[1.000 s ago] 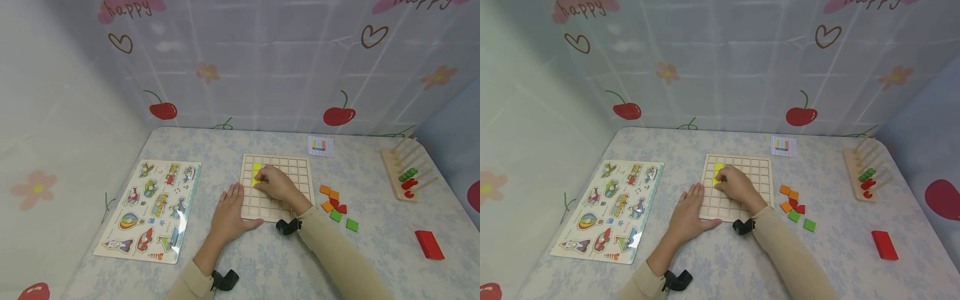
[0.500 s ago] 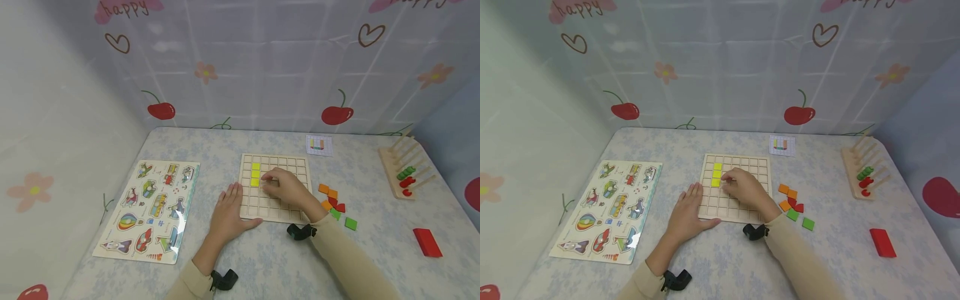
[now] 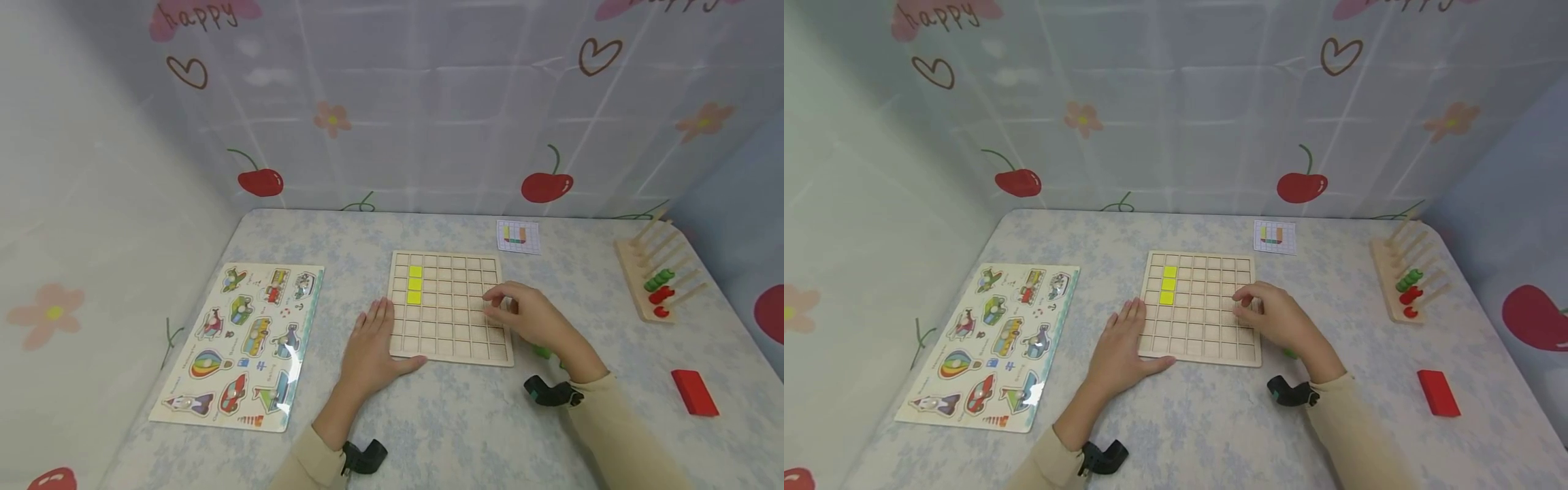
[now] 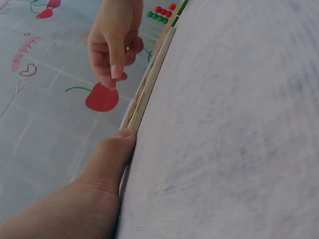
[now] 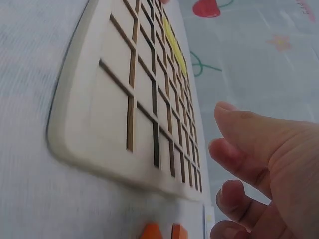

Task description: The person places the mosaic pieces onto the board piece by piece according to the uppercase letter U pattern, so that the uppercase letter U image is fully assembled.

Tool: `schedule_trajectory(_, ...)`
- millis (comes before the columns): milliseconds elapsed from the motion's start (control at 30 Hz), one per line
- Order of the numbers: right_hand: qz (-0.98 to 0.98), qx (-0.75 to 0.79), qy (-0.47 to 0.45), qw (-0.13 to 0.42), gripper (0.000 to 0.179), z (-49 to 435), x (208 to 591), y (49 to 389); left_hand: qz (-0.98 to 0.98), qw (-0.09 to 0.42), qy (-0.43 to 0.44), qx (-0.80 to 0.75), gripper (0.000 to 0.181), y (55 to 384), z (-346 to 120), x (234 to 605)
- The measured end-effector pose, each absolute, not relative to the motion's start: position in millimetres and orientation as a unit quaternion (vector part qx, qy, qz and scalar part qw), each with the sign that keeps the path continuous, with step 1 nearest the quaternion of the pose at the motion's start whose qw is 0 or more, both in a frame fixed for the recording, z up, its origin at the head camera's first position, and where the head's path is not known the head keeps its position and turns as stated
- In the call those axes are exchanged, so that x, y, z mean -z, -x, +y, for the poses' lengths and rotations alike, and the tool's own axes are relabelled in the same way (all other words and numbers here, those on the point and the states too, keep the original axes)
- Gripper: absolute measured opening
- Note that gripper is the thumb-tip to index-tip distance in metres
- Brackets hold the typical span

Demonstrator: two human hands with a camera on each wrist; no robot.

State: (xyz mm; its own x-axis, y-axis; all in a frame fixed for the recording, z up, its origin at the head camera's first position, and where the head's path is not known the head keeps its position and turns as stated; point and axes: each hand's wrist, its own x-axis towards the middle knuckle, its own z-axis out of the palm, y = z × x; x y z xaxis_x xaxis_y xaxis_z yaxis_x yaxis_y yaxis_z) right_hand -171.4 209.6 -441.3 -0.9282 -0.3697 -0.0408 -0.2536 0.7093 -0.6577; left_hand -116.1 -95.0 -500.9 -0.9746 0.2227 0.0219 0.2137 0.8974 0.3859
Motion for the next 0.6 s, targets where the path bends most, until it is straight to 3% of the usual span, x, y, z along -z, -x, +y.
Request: schedule_trajectory(600,0.951,0.294,0.079,0.063,0.025,292,447,142,0.972,0.01,-0.113,-0.205,0.124,116,-96,499)
